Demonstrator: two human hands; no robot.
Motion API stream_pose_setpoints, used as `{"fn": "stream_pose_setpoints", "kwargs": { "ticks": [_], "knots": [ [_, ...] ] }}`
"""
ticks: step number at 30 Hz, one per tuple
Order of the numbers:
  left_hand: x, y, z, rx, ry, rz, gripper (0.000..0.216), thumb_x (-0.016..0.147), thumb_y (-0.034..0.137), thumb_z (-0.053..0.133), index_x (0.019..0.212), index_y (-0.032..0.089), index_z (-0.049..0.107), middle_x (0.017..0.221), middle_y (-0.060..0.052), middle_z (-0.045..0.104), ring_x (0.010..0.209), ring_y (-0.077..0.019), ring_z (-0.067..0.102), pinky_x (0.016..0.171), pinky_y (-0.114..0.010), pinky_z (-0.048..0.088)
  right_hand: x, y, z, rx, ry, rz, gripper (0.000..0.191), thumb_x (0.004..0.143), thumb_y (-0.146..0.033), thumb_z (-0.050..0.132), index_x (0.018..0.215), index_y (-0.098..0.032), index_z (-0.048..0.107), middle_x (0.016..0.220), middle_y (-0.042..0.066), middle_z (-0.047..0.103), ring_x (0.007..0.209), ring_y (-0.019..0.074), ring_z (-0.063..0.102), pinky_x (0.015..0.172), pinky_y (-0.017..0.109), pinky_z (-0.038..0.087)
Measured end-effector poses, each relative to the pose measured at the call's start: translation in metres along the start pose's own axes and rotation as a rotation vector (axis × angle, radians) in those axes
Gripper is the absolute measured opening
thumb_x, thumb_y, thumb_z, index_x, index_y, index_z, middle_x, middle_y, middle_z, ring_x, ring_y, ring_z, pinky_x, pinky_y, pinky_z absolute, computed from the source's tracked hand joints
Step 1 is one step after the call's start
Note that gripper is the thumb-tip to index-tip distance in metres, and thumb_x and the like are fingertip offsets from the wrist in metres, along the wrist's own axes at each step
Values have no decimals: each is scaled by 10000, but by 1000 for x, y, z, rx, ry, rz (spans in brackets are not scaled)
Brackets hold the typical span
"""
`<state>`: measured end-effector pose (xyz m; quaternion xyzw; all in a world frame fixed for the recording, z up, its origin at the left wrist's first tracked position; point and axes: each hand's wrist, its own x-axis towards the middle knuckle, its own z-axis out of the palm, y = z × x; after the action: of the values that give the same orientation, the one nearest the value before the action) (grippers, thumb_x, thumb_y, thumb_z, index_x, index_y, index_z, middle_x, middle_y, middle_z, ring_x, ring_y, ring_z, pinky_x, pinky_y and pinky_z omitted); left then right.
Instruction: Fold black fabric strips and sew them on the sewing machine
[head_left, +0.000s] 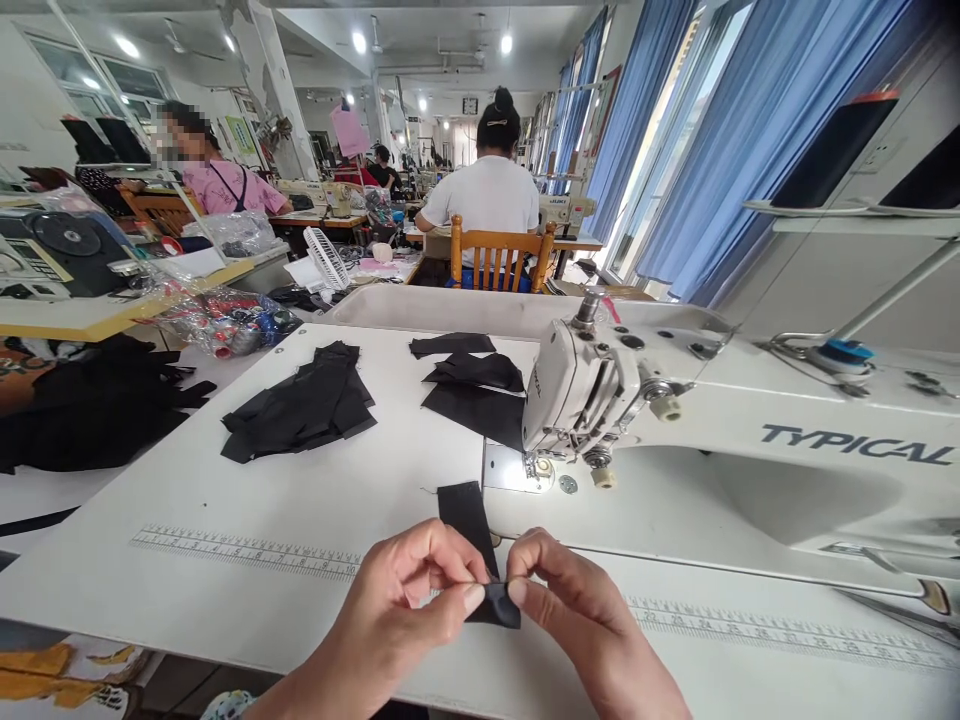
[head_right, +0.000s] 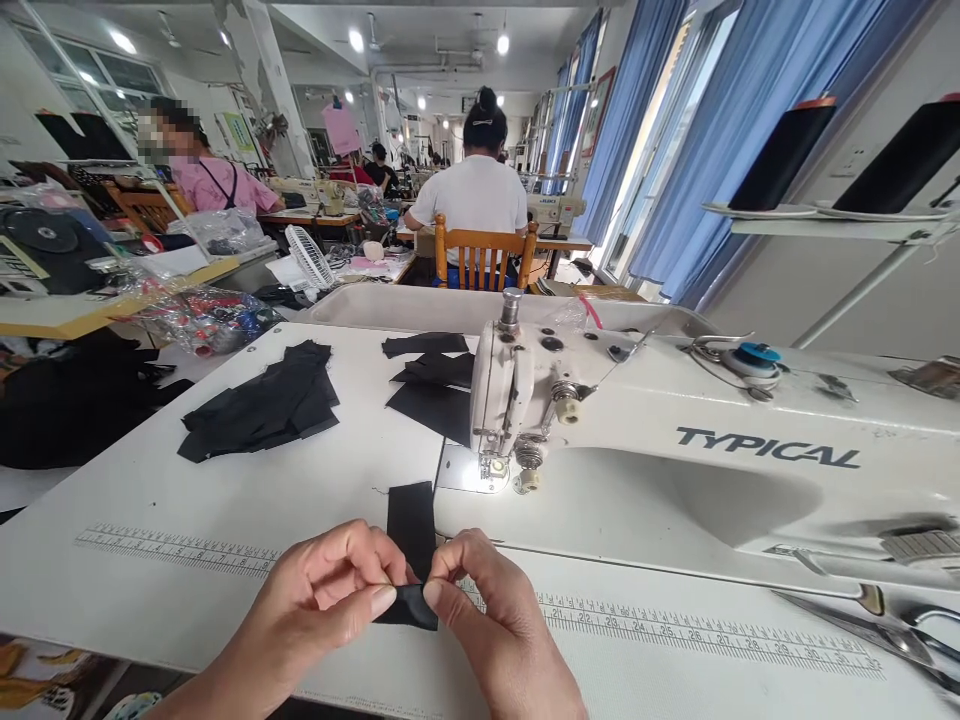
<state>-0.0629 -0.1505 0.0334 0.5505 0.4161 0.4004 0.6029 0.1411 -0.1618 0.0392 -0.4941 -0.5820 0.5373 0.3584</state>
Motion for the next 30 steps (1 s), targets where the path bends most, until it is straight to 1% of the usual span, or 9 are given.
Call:
{"fn": "stream_pose_setpoints", "kwargs": {
  "ticks": [3, 5, 8, 11, 15, 19, 24, 28, 30],
  "knots": [
    [0, 2, -1, -2, -7, 15, 126, 854, 216, 677, 781, 176, 582, 957, -69, 718, 842, -156, 655, 642, -208, 475, 1, 0, 1, 5, 13, 0, 285, 940, -503, 593, 827, -240, 585, 843, -9, 536, 828, 169, 518, 777, 272, 442],
    [1, 5, -1, -6, 17, 18, 148, 867, 234, 677, 774, 175, 580, 923, -69, 727, 807, -149, 654, 643, -210, 483, 1, -1, 1, 29, 19, -7, 279, 937, -505, 606, 838, -245, 616, 848, -4, 570, 835, 174, 547, 797, 277, 472],
    [2, 10, 0, -6, 87, 44, 179, 865, 264, 691, 754, 173, 586, 888, -72, 738, 799, -157, 677, 677, -226, 523, -1, -1, 2, 143, 14, -12, 248, 952, -499, 600, 948, -268, 690, 958, 23, 671, 957, 208, 627, 900, 315, 518],
    [1, 12, 3, 35, 136, 77, 179, 854, 274, 698, 740, 172, 604, 886, -82, 748, 812, -175, 705, 679, -232, 548, -3, 1, 3, 182, 23, -29, 243, 938, -485, 623, 1042, -286, 716, 1064, 41, 713, 1051, 233, 654, 967, 353, 526],
    [-1, 10, 8, 75, 183, 134, 177, 866, 276, 689, 738, 175, 620, 912, -95, 760, 856, -204, 738, 693, -241, 583, -3, 3, 6, 84, 55, -83, 253, 899, -486, 661, 1033, -276, 708, 1035, 46, 711, 1007, 239, 667, 915, 356, 549],
    [-3, 5, 8, 139, 223, 210, 158, 859, 241, 694, 726, 181, 634, 896, -86, 770, 884, -195, 739, 708, -210, 592, -2, 4, 10, 22, 124, -130, 209, 945, -463, 608, 973, -268, 677, 940, 27, 685, 911, 205, 663, 839, 308, 559],
    [-4, 2, 6, 154, 166, 147, 62, 851, 255, 711, 843, 196, 695, 937, -58, 761, 836, -161, 722, 698, -179, 588, -2, 11, 16, -60, 192, -219, 153, 986, -393, 577, 979, -263, 657, 925, 16, 676, 880, 174, 667, 815, 252, 554],
    [-2, 0, 9, 222, 222, 145, 75, 815, 223, 713, 885, 213, 738, 823, -17, 724, 749, -133, 686, 673, -156, 576, -2, 16, 18, -98, 272, -312, 147, 970, -404, 608, 980, -265, 653, 899, 11, 671, 833, 168, 667, 762, 222, 564],
    [-1, -2, 10, 240, 222, 147, 95, 826, 219, 698, 908, 218, 746, 839, -19, 734, 756, -139, 694, 669, -160, 582, -3, 14, 18, -89, 256, -281, 134, 981, -388, 595, 985, -267, 653, 925, 14, 677, 878, 173, 676, 790, 222, 564]
  ]
}}
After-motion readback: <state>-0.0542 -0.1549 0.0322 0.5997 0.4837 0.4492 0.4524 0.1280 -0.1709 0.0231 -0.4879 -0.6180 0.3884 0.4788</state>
